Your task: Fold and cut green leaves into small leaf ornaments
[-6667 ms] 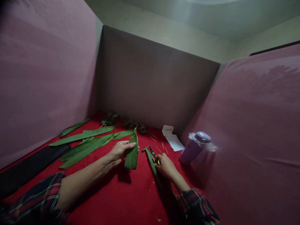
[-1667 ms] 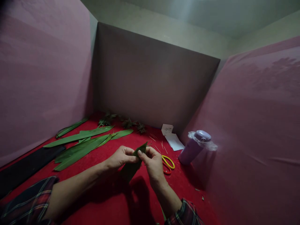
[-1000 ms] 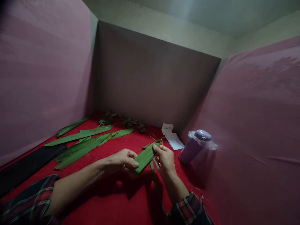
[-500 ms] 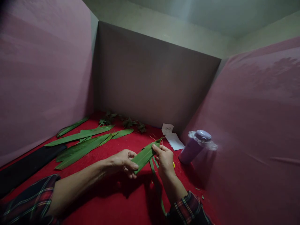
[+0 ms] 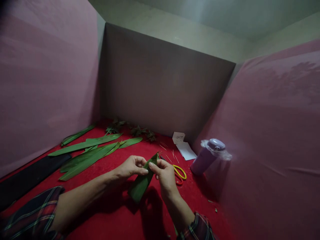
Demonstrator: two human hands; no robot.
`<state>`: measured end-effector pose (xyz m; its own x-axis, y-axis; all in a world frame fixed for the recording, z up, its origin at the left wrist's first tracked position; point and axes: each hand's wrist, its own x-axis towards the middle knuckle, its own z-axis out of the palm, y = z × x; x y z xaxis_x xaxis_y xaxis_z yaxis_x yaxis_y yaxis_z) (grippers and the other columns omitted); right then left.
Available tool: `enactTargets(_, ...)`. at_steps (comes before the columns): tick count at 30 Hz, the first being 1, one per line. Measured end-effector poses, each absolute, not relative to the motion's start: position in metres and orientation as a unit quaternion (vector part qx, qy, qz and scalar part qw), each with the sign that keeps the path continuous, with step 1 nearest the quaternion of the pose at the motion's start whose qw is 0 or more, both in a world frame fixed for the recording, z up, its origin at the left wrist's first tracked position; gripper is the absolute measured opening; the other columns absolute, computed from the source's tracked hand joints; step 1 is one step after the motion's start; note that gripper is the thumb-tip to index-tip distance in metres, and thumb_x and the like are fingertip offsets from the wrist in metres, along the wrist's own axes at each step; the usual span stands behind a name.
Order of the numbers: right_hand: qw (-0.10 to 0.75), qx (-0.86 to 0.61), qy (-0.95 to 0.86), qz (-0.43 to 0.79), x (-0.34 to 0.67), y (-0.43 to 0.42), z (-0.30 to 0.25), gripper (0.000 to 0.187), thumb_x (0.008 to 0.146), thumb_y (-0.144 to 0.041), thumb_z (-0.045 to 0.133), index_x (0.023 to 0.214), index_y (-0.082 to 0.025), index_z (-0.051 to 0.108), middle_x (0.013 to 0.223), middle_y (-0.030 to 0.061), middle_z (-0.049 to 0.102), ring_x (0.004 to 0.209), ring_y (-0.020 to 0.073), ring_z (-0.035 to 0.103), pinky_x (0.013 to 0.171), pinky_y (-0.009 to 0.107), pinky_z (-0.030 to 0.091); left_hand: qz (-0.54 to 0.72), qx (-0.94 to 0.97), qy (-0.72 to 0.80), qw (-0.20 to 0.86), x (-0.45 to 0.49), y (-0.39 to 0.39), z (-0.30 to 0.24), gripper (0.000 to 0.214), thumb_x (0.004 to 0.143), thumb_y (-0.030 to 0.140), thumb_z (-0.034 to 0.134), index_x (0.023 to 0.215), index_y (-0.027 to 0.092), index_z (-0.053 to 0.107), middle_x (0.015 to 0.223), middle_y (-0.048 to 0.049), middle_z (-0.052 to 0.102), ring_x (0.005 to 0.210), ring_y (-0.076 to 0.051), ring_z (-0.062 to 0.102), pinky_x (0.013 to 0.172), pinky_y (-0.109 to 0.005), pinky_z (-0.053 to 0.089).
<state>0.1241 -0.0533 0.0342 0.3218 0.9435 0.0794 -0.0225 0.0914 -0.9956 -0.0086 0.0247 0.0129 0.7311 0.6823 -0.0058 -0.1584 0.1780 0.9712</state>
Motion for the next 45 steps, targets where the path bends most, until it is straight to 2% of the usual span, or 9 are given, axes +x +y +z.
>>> enactTargets(6,0.603,-0.546,-0.435,0.386,0.129,-0.055,0.041,0.026,0.058,-0.037,0.075,0.060,-0.014,0.063,0.054,-0.0017,0.055,0.045,0.0074,0.037,0.041,0.020,0.024,0.275,0.585,0.247,0.722,-0.009,0.021,0.020,0.039,0.037,0.032,0.081,0.058,0.011,0.055,0.052,0.0019,0.056,0.049,-0.009,0.049,0.052,-0.022,0.036)
enactTargets(13,0.620,-0.548,-0.432,0.359,0.121,-0.059,0.040,0.024,0.058,-0.036,0.075,0.059,-0.015,0.062,0.054,-0.0025,0.055,0.048,0.0088,0.040,0.045,0.022,0.028,0.252,0.606,0.221,0.721,-0.011,0.022,0.014,0.038,0.048,0.037,0.078,0.070,0.010,0.061,0.058,0.0017,0.057,0.053,-0.009,0.049,0.054,-0.022,0.036)
enactTargets(18,0.605,-0.554,-0.452,0.350,0.124,-0.056,0.039,0.028,0.061,-0.041,0.071,0.064,-0.015,0.061,0.056,-0.0024,0.055,0.050,0.0095,0.042,0.045,0.022,0.031,0.265,0.598,0.262,0.710,-0.013,0.021,0.017,0.037,0.050,0.039,0.076,0.066,0.009,0.063,0.057,-0.0006,0.059,0.051,-0.009,0.049,0.053,-0.022,0.036)
enactTargets(22,0.510,-0.626,-0.519,0.280,0.174,-0.047,0.039,0.035,0.076,-0.046,0.051,0.091,-0.015,0.059,0.081,0.0053,0.064,0.069,0.0163,0.056,0.057,0.026,0.043,0.280,0.583,0.276,0.711,-0.014,0.021,0.021,0.035,0.049,0.039,0.076,0.063,0.010,0.063,0.058,-0.0019,0.061,0.051,-0.011,0.051,0.053,-0.023,0.037)
enactTargets(24,0.390,-0.708,-0.569,0.152,0.209,-0.043,0.032,0.028,0.079,-0.037,0.042,0.092,-0.016,0.058,0.087,0.0068,0.064,0.076,0.0177,0.058,0.064,0.028,0.043,0.288,0.576,0.285,0.709,-0.014,0.022,0.022,0.034,0.049,0.038,0.076,0.062,0.010,0.063,0.058,-0.0020,0.062,0.050,-0.011,0.051,0.052,-0.023,0.037)
enactTargets(28,0.290,-0.740,-0.594,0.121,0.254,-0.043,0.005,0.006,0.062,-0.018,0.056,0.067,-0.018,0.057,0.071,0.0052,0.062,0.067,0.0191,0.055,0.063,0.029,0.039,0.294,0.574,0.293,0.706,-0.015,0.022,0.023,0.032,0.049,0.037,0.075,0.062,0.010,0.064,0.057,-0.0027,0.062,0.051,-0.011,0.052,0.053,-0.023,0.038)
enactTargets(35,0.225,-0.727,-0.637,0.121,0.262,-0.044,-0.017,0.027,0.056,-0.007,0.055,0.080,-0.019,0.051,0.076,0.0027,0.060,0.069,0.0169,0.054,0.059,0.024,0.035,0.317,0.555,0.311,0.703,-0.016,0.025,0.024,0.031,0.049,0.035,0.076,0.059,0.010,0.061,0.053,-0.0009,0.060,0.047,-0.009,0.049,0.050,-0.021,0.036)
enactTargets(40,0.279,-0.751,-0.577,0.159,0.278,-0.047,-0.005,0.043,0.059,-0.009,0.052,0.101,-0.019,0.049,0.075,0.0007,0.060,0.066,0.0160,0.057,0.057,0.023,0.040,0.324,0.542,0.327,0.703,-0.017,0.028,0.026,0.032,0.048,0.036,0.076,0.059,0.011,0.061,0.053,-0.0012,0.060,0.047,-0.009,0.049,0.049,-0.021,0.035)
enactTargets(45,0.395,-0.680,-0.561,0.258,0.255,-0.060,0.012,0.057,0.063,-0.032,0.064,0.115,-0.018,0.044,0.072,-0.0020,0.051,0.059,0.0121,0.048,0.052,0.023,0.038,0.326,0.532,0.331,0.708,-0.018,0.029,0.025,0.031,0.047,0.036,0.077,0.059,0.011,0.061,0.053,-0.0014,0.060,0.046,-0.010,0.050,0.049,-0.021,0.035)
